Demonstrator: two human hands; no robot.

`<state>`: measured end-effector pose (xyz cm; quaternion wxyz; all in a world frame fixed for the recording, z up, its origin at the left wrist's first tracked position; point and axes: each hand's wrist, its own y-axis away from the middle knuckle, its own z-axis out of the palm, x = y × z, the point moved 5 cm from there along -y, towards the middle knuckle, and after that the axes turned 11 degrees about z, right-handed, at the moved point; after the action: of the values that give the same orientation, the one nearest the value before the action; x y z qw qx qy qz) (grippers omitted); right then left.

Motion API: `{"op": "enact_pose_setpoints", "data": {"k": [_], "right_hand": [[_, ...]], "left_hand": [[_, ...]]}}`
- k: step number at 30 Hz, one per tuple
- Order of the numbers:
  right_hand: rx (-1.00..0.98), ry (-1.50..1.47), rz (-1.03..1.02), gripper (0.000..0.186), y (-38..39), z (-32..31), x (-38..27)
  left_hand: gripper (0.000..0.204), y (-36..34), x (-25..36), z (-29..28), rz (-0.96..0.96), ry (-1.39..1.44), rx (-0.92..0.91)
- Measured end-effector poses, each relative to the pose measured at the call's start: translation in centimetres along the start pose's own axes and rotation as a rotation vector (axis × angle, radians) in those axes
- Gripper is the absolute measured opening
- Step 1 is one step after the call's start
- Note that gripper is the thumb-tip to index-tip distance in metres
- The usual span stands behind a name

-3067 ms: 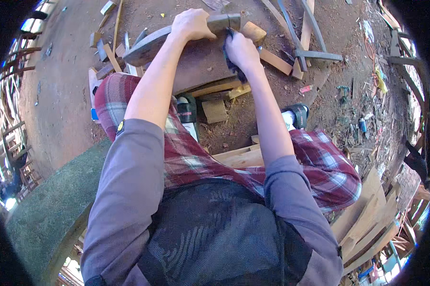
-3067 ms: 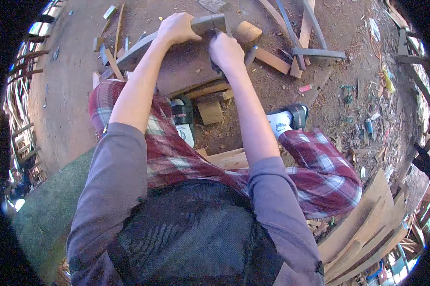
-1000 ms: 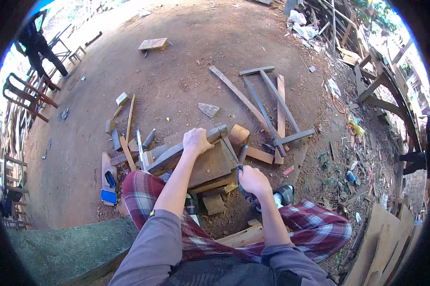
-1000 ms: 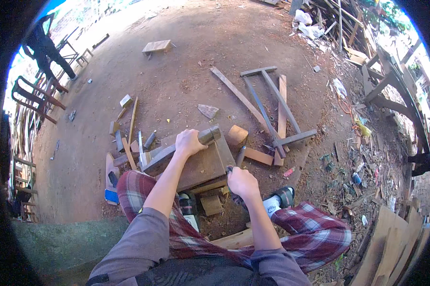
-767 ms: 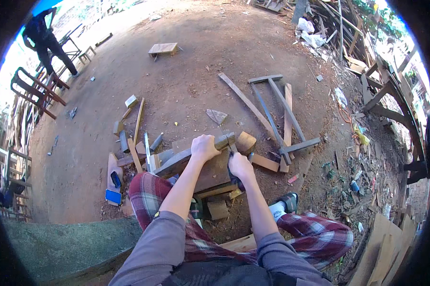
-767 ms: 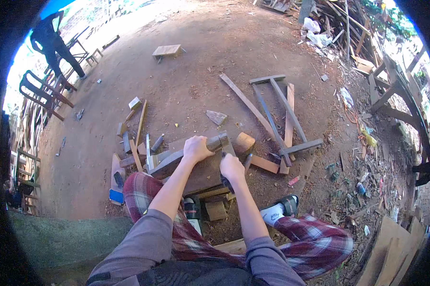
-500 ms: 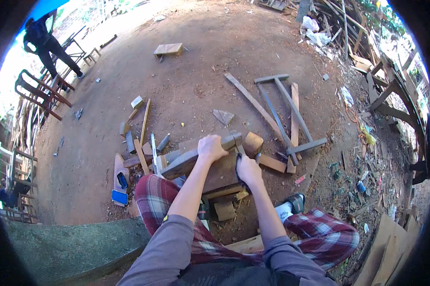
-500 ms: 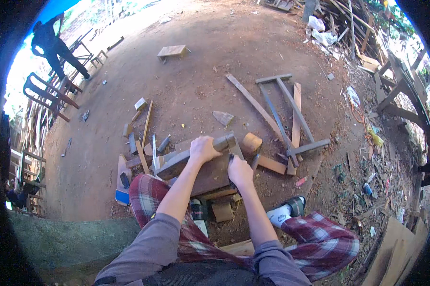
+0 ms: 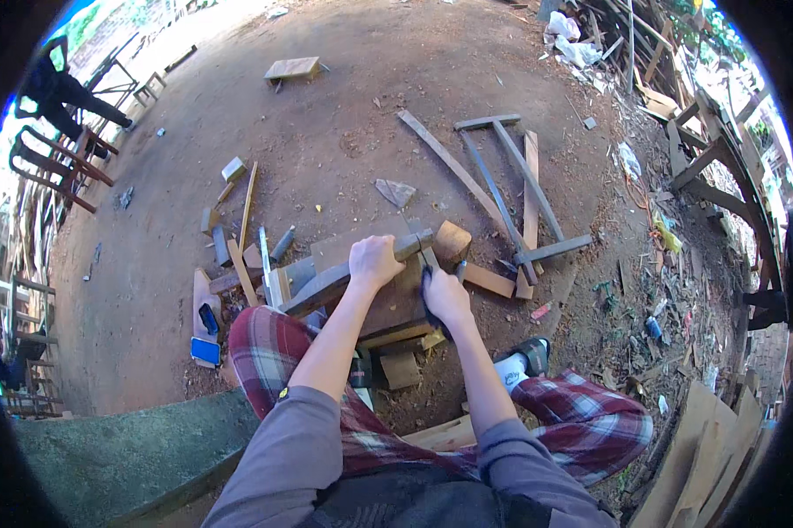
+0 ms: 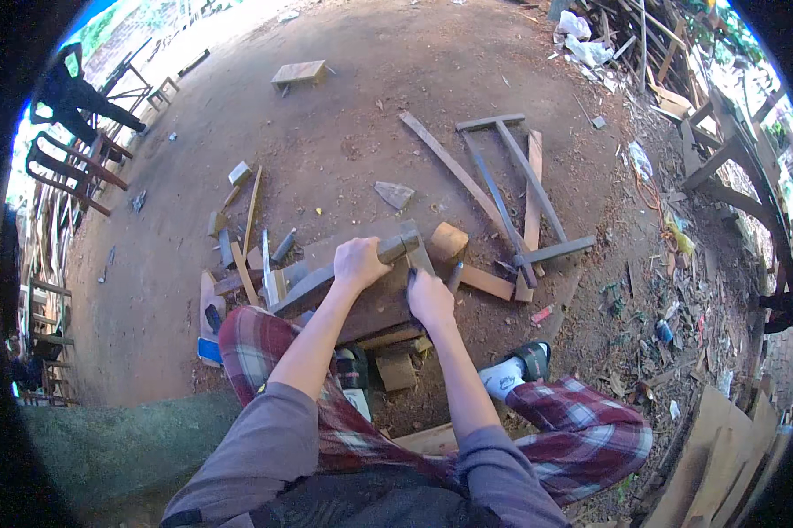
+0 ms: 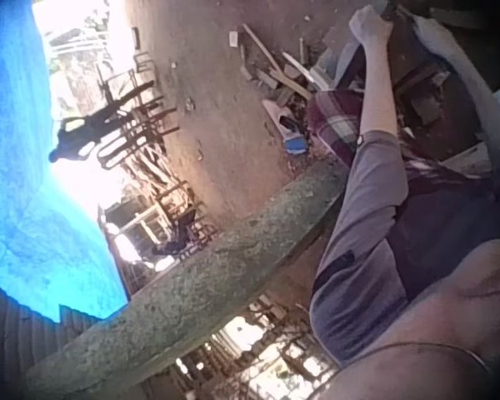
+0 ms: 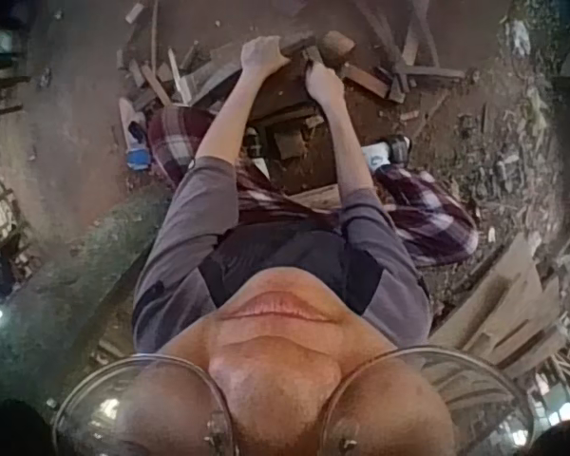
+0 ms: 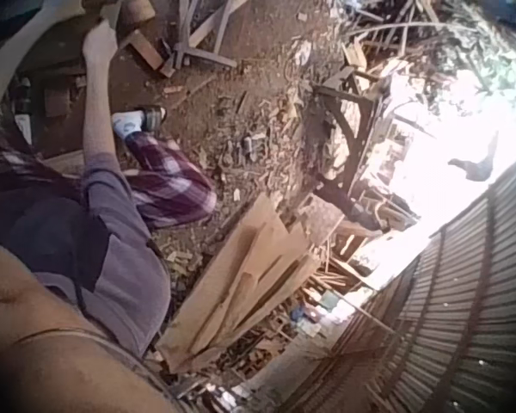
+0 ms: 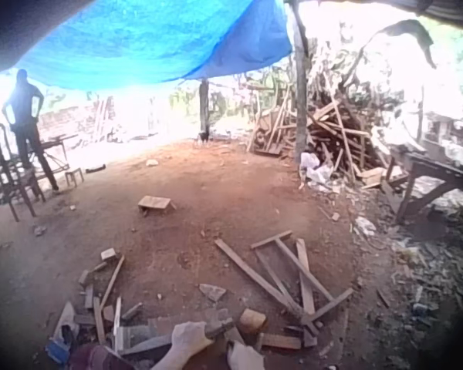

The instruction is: Sawing a cylindrical piece of wood into two segments using a handsaw.

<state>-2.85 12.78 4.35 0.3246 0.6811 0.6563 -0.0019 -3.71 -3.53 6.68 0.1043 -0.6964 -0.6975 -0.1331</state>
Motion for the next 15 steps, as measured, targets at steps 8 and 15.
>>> {"op": "enact_pose_setpoints", "data": {"k": [8,15], "right_hand": [[-0.118,0.125,0.016,0.037,4.4,-3.8,-0.1],[-0.097,0.073,0.0,0.037,3.4,-2.6,1.5]], "left_hand": [[0.044,-0.7,-1.0,-0.8,-0.04,-0.004,-0.034],[0.051,-0.5,0.1,0.4,-0.02,0.004,-0.038]]}}
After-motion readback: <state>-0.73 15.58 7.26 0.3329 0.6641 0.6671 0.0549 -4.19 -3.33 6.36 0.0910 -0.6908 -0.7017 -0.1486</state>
